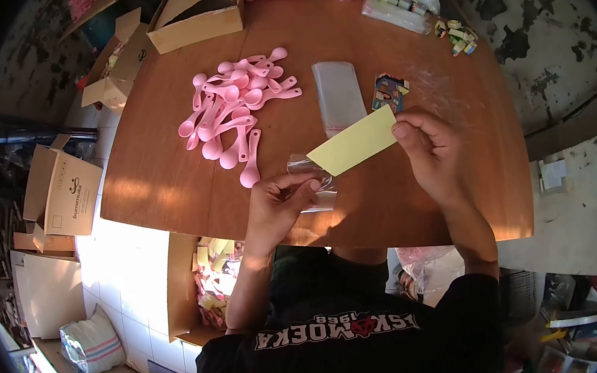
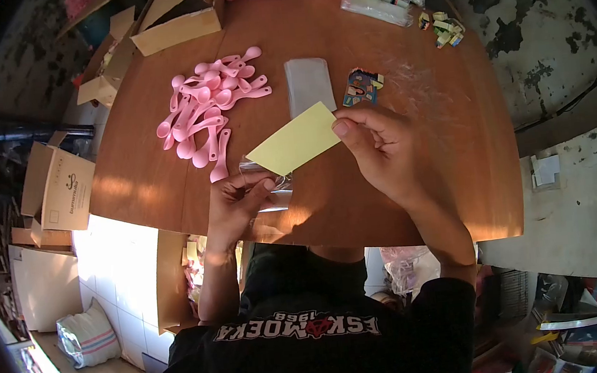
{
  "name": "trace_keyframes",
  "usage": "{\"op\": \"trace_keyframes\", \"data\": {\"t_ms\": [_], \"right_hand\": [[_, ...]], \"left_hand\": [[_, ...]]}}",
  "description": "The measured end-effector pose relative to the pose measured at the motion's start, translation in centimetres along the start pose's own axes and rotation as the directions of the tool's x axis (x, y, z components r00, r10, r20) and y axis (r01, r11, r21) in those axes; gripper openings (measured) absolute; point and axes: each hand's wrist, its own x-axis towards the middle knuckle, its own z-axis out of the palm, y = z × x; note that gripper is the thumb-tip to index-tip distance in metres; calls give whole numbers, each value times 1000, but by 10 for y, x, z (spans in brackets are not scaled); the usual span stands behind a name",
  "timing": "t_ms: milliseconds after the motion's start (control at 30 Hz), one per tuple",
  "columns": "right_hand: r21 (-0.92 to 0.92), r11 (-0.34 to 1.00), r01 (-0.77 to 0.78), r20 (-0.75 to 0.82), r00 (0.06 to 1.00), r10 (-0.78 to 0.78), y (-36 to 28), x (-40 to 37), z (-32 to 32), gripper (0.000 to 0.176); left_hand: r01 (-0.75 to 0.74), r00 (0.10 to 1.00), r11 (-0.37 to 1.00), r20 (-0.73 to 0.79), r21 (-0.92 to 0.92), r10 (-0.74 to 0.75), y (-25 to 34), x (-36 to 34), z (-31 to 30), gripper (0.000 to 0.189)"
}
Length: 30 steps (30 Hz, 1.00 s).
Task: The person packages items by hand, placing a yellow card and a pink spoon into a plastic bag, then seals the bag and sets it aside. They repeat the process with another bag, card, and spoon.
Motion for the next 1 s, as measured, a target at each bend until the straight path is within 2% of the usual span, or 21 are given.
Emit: {"op": "trace_keyframes", "data": {"t_ms": [33, 100, 167, 300, 367, 500, 567, 600, 667, 700, 767, 933, 1000], "right_hand": [[6, 1000, 3, 32, 999, -3, -2, 0, 5, 15], [25, 998, 55, 13, 998, -55, 4, 4, 11, 13], [-160, 966, 204, 137, 973, -183, 2, 10, 13, 11], [-142, 974, 176, 257, 957, -135, 3, 9, 14, 10], [-139, 984, 112, 286, 956, -69, 3, 3, 15, 10], [-83, 994, 71, 200, 978, -53, -4, -1, 18, 10], [-144, 988, 57, 358, 934, -1, -8, -1, 15, 14], [-145, 988, 57, 357, 934, -2, -7, -2, 15, 14], [-102, 985, 138, 503, 861, -69, -2, -5, 18, 17], [-102, 985, 139, 504, 861, -69, -2, -7, 19, 17], [-49, 998, 49, 593, 805, -10, -2, -11, 22, 20], [12, 1000, 11, 672, 740, -16, -1, -5, 22, 22], [-51, 999, 1, 780, 624, 39, -8, 2, 21, 27]], "left_hand": [[-40, 997, 999, 67, -13, 41, 0, 0, 3, 18], [-23, 997, 1000, 75, -10, 24, 0, -4, 6, 18], [-103, 991, 988, 94, 116, 93, -3, -6, 4, 17], [-155, 987, 985, 51, 70, 152, 2, -8, 5, 15], [-246, 969, 933, 97, 261, 228, -2, -6, 1, 15], [-203, 977, 968, 97, 147, 190, 1, -10, 10, 17], [-52, 992, 970, 128, 236, 22, 14, -14, 10, 18], [-53, 991, 970, 130, 237, 23, 14, -14, 11, 18], [-85, 989, 977, 135, 194, 60, 13, -14, 12, 19], [-86, 989, 977, 135, 194, 60, 11, -14, 14, 19], [-300, 954, 924, 99, 236, 284, 8, -14, 19, 22], [-364, 931, 874, 132, 323, 340, 7, -17, 19, 28], [-385, 923, 858, 132, 341, 362, 7, -19, 20, 30]]}}
